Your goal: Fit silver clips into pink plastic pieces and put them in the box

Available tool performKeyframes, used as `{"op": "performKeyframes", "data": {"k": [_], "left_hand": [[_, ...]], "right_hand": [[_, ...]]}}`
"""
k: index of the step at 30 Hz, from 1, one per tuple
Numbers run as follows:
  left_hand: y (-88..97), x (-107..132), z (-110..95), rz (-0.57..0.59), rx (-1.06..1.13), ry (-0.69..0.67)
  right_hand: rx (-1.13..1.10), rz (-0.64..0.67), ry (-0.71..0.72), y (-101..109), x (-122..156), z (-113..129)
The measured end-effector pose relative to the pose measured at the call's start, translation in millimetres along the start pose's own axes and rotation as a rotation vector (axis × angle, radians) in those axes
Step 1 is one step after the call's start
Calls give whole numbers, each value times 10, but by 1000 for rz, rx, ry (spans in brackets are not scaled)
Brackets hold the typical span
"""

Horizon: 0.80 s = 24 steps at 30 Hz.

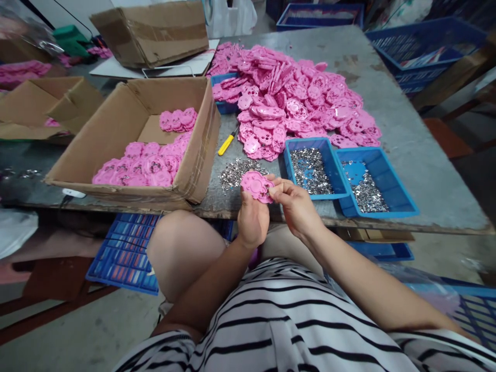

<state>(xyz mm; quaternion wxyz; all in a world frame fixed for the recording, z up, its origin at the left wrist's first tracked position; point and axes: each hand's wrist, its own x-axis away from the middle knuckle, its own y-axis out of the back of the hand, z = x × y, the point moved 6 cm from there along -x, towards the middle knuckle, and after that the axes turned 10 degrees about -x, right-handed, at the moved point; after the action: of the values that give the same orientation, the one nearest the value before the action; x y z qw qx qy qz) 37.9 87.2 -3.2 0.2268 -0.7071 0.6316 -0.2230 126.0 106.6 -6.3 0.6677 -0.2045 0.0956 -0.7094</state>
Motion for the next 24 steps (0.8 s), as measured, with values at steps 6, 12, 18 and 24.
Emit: {"op": "performKeyframes", "data": {"k": [6, 12, 18, 24], "left_hand": [[-19, 13, -5, -35, -5, 23], [-16, 24, 19, -17, 13, 24], [-17, 36, 52, 8, 97, 17], [1, 32, 83, -33, 78, 43]], "right_hand": [[-4, -14, 36, 9, -11, -34], [20, -18, 83, 23, -22, -57], [12, -29, 92, 34, -28, -80], [18, -65, 30, 50, -27, -91]]}}
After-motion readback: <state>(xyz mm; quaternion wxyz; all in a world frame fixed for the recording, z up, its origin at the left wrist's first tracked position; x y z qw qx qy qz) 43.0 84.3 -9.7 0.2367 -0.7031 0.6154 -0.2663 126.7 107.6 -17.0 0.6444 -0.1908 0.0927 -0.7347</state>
